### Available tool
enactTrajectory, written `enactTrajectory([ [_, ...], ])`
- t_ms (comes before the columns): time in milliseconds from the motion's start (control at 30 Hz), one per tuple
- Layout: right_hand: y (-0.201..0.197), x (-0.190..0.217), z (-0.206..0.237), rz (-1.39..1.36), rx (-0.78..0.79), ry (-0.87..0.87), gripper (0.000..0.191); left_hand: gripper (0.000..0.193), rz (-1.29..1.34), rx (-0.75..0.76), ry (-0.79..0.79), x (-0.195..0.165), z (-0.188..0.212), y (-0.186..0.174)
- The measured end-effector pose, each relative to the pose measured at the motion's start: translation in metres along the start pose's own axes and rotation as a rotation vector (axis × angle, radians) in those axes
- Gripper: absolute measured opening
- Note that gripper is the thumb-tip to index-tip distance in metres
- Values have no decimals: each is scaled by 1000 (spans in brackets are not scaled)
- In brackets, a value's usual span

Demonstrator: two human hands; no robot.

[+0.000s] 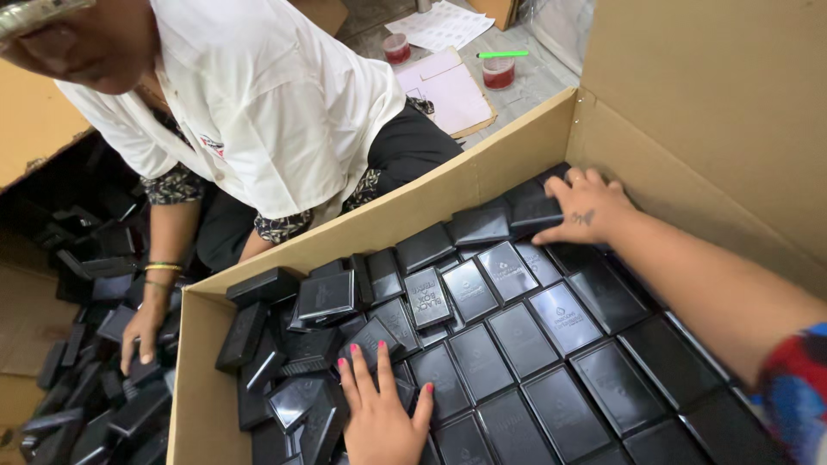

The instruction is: The person arranges small black rectangular cases into a large cardboard box. They place the cases in neat rows, filling the box layer by layer. Another person assists by handing over cases and arranging them in a separate box.

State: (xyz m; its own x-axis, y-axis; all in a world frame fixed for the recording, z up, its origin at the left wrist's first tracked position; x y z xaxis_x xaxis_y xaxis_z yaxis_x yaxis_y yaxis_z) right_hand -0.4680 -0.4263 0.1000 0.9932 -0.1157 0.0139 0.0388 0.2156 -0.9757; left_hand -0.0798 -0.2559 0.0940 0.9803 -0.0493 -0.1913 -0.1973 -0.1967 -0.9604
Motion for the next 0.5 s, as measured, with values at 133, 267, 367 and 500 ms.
enactTrajectory([
  [133,-12,29,38,125,-42,-112,86,98,26,-28,40,1,0,6],
  [267,1,49,63,148,-19,-32,81,98,-15,-127,135,-3,1,4],
  [367,-2,38,54,93,38,33,78,97,38,-109,121,-2,0,3],
  [500,-5,14,39,132,163,-16,80,96,70,2,46,-5,-3,0],
])
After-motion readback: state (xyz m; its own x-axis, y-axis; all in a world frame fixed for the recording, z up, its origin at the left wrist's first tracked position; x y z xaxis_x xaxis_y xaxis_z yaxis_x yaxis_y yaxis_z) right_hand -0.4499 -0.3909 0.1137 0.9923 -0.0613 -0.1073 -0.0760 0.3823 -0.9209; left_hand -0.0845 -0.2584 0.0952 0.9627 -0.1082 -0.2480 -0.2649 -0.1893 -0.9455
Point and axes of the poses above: each hand's wrist, its own z-axis away from the middle knuckle, its own y-axis out of the palm, x = y × z, the point moved 9 cm from there along -z, towards the middle knuckle, and after that the axes turned 1 degree about z, right-handed, at the moved point
